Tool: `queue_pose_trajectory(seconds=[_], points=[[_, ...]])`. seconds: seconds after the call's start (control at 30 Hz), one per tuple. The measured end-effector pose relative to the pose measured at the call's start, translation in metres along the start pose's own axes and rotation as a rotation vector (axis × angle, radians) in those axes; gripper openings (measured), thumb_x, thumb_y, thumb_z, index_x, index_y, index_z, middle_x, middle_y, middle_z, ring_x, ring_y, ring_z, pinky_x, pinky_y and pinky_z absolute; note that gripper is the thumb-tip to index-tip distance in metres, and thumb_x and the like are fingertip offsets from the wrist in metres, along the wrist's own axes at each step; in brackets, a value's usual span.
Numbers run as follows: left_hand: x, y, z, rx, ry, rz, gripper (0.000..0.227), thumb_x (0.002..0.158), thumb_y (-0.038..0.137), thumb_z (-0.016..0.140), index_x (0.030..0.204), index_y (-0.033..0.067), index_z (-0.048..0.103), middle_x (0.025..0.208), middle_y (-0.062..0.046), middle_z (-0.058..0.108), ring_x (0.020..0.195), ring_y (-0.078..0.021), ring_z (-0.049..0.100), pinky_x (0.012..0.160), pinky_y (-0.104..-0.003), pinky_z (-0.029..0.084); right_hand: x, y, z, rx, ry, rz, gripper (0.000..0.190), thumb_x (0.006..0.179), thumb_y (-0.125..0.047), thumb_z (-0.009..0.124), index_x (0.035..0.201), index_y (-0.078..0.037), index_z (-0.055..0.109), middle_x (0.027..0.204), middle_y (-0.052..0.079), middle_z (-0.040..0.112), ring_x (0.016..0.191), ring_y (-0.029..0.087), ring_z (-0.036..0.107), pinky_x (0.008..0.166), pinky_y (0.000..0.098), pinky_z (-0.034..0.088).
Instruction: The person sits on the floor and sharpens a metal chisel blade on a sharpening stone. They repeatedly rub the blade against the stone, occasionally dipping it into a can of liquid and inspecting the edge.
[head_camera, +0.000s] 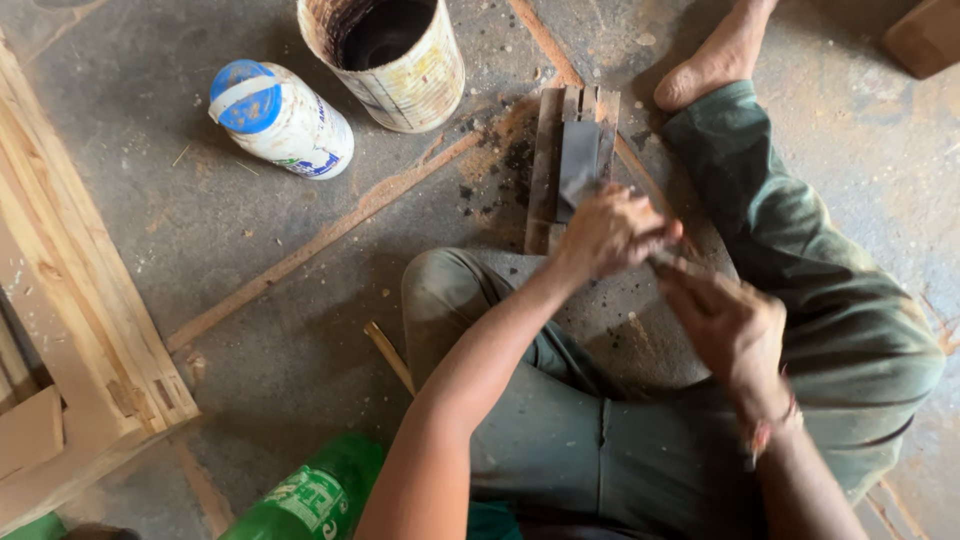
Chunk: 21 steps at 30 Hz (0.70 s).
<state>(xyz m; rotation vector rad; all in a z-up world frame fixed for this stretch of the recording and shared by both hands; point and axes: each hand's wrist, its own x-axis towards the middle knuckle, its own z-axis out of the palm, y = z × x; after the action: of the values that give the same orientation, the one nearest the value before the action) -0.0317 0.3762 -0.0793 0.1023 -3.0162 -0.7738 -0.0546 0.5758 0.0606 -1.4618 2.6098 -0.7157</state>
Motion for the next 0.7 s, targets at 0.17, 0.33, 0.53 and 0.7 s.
queue_pose_trajectory(seconds=[0.17, 0.33, 0.53, 0.7], points=[[-0.028, 0.021, 0.004, -0.199, 0.447, 0.219, 0.082, 0.105, 0.072, 0.015, 0.083, 0.0232, 0.077, 0.107, -0.009, 0.077, 0.106, -0.0315, 0.07, 0.103, -0.056, 0.047, -0.019, -0.044, -0.014, 0.131, 0.137, 0.108, 0.023, 0.089, -0.018, 0.079, 0.111, -0.011, 0.078, 0.102, 0.003, 0.077, 0.084, 0.012, 0.076, 0.07, 0.0271, 0.059], [0.038, 0.005, -0.007, -0.24, 0.415, 0.008, 0.082, 0.096, 0.076, 0.018, 0.08, 0.0227, 0.078, 0.084, -0.004, 0.073, 0.076, -0.0215, 0.068, 0.086, -0.047, 0.055, 0.044, 0.051, -0.018, 0.05, -0.042, -0.14, 0.018, 0.097, -0.023, 0.075, 0.11, -0.012, 0.079, 0.104, 0.001, 0.078, 0.07, 0.008, 0.072, 0.052, 0.0229, 0.054], [0.023, 0.014, -0.01, -0.068, 0.377, 0.003, 0.085, 0.097, 0.074, 0.009, 0.063, 0.0171, 0.061, 0.065, -0.003, 0.06, 0.06, -0.0203, 0.055, 0.088, -0.049, 0.05, 0.012, 0.074, 0.013, -0.305, -0.149, -0.177, 0.038, 0.09, -0.017, 0.071, 0.127, -0.018, 0.079, 0.097, -0.002, 0.08, 0.048, 0.013, 0.064, 0.039, 0.0306, 0.047], [-0.028, 0.02, 0.009, -0.154, 0.372, 0.065, 0.084, 0.098, 0.071, 0.009, 0.054, 0.0199, 0.06, 0.052, 0.0, 0.053, 0.054, -0.0181, 0.051, 0.072, -0.052, 0.047, -0.035, 0.022, 0.015, -0.065, 0.033, -0.058, 0.018, 0.093, -0.019, 0.077, 0.11, -0.019, 0.077, 0.101, 0.0, 0.077, 0.065, 0.01, 0.068, 0.051, 0.0267, 0.05]])
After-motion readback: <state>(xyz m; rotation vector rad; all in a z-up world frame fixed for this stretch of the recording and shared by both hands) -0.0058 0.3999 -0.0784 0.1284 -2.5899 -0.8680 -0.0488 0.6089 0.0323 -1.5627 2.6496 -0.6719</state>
